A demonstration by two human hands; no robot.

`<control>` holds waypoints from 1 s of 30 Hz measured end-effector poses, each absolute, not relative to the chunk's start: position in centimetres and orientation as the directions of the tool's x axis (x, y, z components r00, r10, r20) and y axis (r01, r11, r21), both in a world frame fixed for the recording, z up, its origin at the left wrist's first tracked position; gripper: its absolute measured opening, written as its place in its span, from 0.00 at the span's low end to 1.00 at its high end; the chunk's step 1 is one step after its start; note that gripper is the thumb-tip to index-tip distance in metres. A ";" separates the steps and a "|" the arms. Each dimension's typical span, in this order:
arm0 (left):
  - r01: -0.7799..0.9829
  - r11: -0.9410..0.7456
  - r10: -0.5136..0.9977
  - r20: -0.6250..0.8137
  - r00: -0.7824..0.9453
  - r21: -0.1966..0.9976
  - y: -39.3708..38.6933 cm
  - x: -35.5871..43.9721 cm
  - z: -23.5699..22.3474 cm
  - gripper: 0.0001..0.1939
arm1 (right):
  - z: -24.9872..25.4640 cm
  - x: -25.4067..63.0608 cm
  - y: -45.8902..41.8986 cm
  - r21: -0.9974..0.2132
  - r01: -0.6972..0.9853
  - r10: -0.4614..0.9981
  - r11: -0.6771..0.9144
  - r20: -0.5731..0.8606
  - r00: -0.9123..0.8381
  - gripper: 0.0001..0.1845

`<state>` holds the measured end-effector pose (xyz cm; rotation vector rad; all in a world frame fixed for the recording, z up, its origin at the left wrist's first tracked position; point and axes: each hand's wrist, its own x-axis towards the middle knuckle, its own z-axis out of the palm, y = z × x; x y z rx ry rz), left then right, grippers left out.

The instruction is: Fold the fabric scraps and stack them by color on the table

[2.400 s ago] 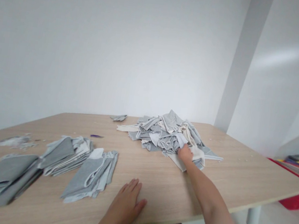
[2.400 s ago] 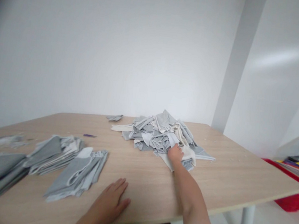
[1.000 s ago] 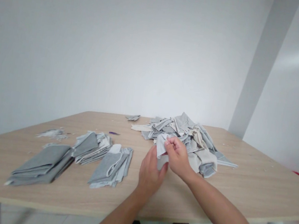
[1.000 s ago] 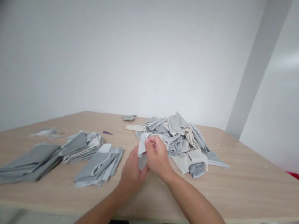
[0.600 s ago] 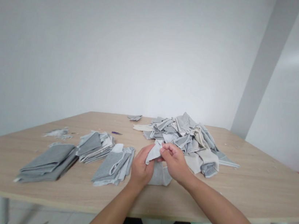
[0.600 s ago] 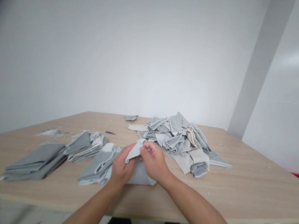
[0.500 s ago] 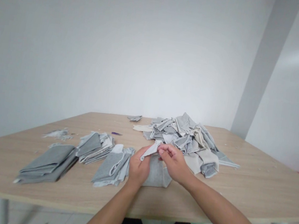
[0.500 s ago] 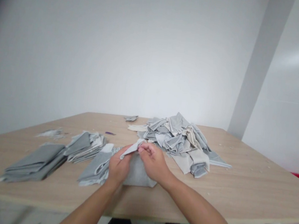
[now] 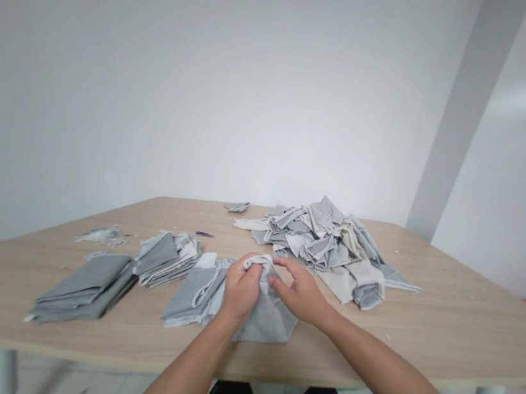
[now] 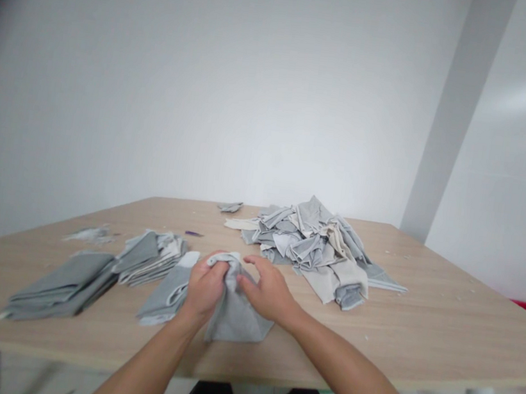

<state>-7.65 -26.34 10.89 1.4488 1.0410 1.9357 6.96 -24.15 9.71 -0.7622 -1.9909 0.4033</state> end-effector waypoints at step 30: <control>0.525 -0.528 0.601 0.731 -0.323 0.667 -25.6 -11.6 12.2 0.11 | 14.6 11.3 -23.1 -0.663 0.378 0.709 0.646 0.705 0.024 0.11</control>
